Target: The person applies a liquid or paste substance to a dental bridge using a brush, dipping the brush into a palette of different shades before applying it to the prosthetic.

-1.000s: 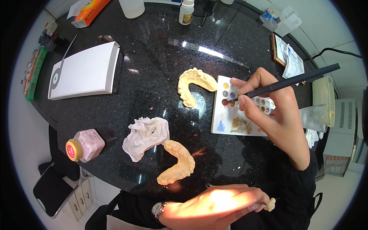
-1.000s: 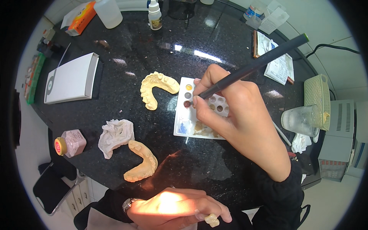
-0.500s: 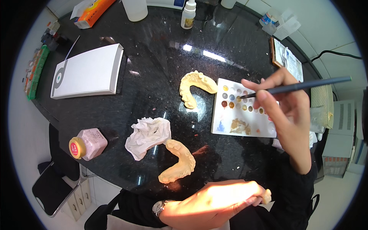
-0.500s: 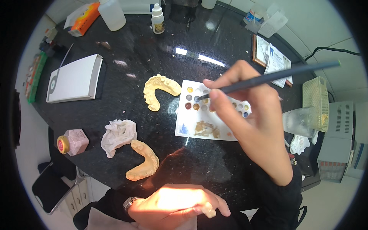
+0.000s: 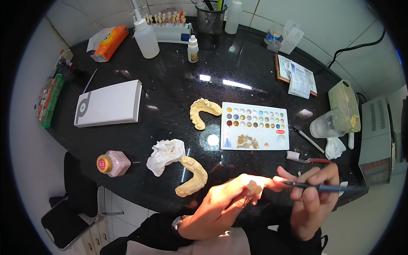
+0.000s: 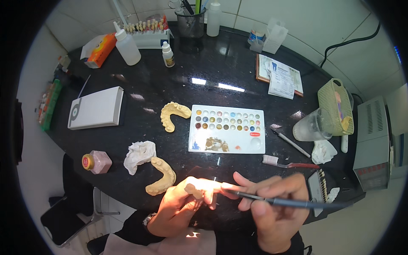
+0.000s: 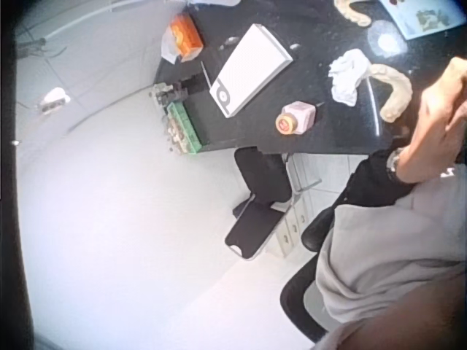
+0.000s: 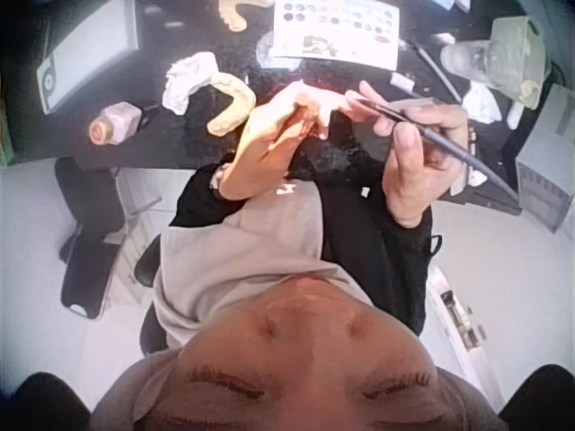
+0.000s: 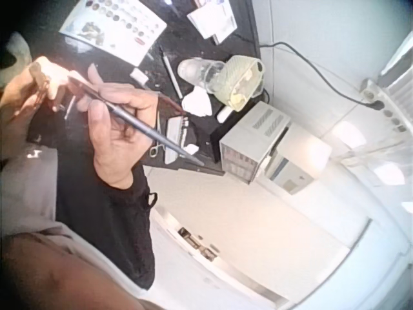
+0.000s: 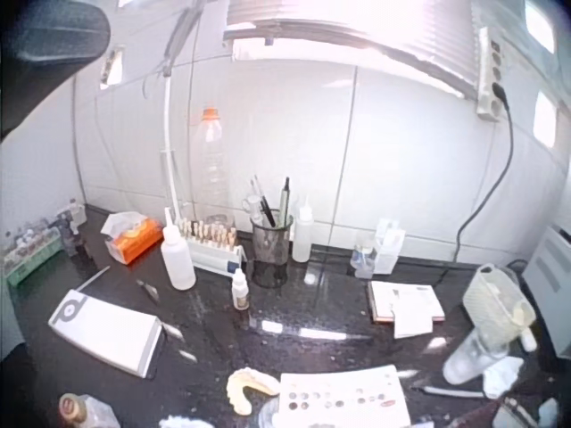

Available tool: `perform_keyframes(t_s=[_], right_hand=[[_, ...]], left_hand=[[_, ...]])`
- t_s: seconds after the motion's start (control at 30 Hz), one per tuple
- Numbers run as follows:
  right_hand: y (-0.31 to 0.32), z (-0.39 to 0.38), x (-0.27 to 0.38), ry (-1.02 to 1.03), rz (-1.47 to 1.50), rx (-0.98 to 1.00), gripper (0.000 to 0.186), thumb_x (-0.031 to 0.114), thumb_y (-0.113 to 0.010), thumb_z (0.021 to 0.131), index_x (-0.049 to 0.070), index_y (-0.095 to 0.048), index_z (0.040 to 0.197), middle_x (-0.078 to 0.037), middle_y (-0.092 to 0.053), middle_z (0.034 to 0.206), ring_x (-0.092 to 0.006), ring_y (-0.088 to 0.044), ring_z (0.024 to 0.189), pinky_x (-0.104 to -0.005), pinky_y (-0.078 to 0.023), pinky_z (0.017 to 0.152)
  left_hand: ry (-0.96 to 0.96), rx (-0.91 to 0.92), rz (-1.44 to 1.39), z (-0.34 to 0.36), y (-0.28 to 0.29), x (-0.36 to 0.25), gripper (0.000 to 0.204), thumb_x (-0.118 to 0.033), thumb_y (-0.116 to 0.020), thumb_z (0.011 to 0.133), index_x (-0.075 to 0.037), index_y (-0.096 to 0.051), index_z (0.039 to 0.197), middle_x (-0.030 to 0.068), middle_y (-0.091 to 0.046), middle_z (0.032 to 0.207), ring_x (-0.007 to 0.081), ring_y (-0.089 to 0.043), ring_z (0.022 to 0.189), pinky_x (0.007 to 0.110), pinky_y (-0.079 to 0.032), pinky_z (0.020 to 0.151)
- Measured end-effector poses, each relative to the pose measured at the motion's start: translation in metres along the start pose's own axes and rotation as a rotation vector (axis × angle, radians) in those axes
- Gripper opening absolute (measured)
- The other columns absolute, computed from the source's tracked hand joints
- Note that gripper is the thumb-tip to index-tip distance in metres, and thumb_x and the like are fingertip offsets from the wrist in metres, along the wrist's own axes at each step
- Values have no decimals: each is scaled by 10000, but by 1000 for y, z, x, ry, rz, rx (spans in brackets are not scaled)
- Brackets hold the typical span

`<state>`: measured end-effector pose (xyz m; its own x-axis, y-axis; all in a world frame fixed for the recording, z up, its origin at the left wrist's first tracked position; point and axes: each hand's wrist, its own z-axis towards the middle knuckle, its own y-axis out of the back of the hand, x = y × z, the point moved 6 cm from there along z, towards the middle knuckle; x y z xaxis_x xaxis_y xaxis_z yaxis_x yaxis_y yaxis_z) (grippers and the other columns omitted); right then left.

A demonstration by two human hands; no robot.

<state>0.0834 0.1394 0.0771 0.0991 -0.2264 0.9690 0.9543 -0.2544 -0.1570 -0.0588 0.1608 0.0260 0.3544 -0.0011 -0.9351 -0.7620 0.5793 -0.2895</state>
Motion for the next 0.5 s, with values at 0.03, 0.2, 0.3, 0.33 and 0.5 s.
perform_keyframes(t_s=[0.03,0.2,0.3,0.33,0.5], right_hand=[[-2,-8,1,40,-137,-66,320,239,-600,808,27,-364,850,-50,-480,607,-216,-624,613,-500,-479,831],[-14,-24,14,256,-212,-19,339,276,-551,854,15,-338,883,-90,-524,637,-273,-653,747,-499,-463,853],[-20,-29,21,294,-271,74,339,280,-513,872,6,-314,889,-120,-536,661,-264,-654,734,-482,-465,862],[-23,-31,25,288,-279,129,319,260,-491,879,1,-305,884,-139,-540,679,-257,-653,738,-469,-467,867],[-20,-36,30,290,-320,103,304,226,-514,871,-4,-318,904,-140,-549,708,-290,-649,775,-474,-470,861]], left_hand=[[-31,39,85,3,-1,-2,262,-187,-388,940,24,-502,1047,155,-590,966,157,-545,755,279,-445,677],[0,3,86,-4,-6,-2,226,-138,-425,924,36,-517,1036,104,-560,876,167,-539,735,279,-434,664],[-70,25,124,-4,-6,-9,226,-134,-423,925,36,-512,1045,98,-554,887,158,-530,751,272,-425,675],[-84,22,112,-6,-7,-10,223,-130,-424,925,34,-510,1049,97,-552,892,154,-526,760,270,-422,681],[-44,74,103,-4,-12,-12,196,-79,-413,916,21,-508,1055,93,-548,920,142,-517,801,267,-416,708]])
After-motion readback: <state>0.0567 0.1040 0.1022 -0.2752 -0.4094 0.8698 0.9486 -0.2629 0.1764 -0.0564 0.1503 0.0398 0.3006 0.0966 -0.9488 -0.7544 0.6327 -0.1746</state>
